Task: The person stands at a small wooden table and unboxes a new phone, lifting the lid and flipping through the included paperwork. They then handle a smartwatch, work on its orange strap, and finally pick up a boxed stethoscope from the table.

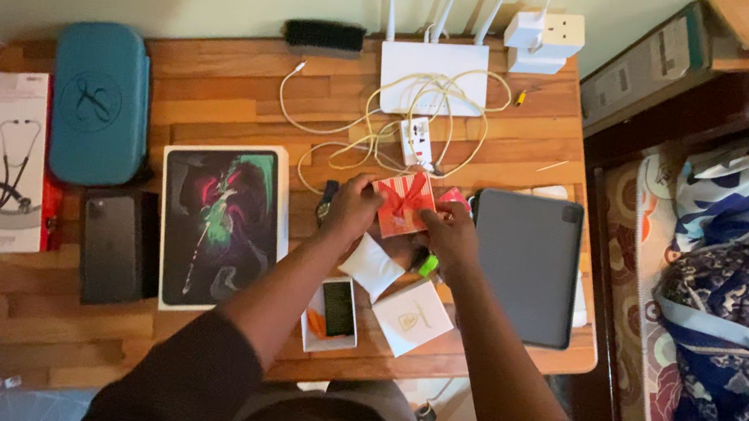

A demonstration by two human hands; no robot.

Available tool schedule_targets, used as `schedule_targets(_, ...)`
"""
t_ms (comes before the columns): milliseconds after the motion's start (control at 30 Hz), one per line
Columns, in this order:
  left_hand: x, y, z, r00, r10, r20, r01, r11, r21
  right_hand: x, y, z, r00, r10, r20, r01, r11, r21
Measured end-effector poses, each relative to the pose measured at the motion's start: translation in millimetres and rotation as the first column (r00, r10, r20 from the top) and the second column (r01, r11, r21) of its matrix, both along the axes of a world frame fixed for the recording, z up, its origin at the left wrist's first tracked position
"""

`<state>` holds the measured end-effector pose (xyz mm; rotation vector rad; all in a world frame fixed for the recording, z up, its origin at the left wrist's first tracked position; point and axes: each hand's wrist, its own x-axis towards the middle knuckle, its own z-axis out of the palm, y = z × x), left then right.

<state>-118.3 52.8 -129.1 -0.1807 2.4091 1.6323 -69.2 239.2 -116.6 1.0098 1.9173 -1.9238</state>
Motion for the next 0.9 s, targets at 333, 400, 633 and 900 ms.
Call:
schedule_targets(333, 14.9, -18.2, 27.9, 0.990, -0.109, 0.086, 0.085, 0.964, 0.251, -41.8, 125.1, 23.0, 0.907, -0.311, -0.284, 0.281, 0.949, -0.142)
schedule_targets(400, 23.4, -31.4, 18.1, 0.979, -0.185, 0.090, 0.181, 0.982, 0.050, -71.5, 145.6, 28.7, 0.888, -0.341, -0.309, 0.338, 0.939, -0.066)
schedule_targets(633, 59.3, -40.5, 13.4, 0.921, -0.379, 0.092, 0.390, 0.882, -0.264, -98.0, 140.8, 27.7, 0.935, -0.280, -0.219, 0.316, 0.936, 0.155)
schedule_targets(900, 66.6, -33.4, 2.4, 0.859, -0.461, 0.225, 0.508, 0.821, -0.258, -9.0, 98.1, 15.0, 0.892, 0.421, -0.163, -0.121, 0.572, 0.811)
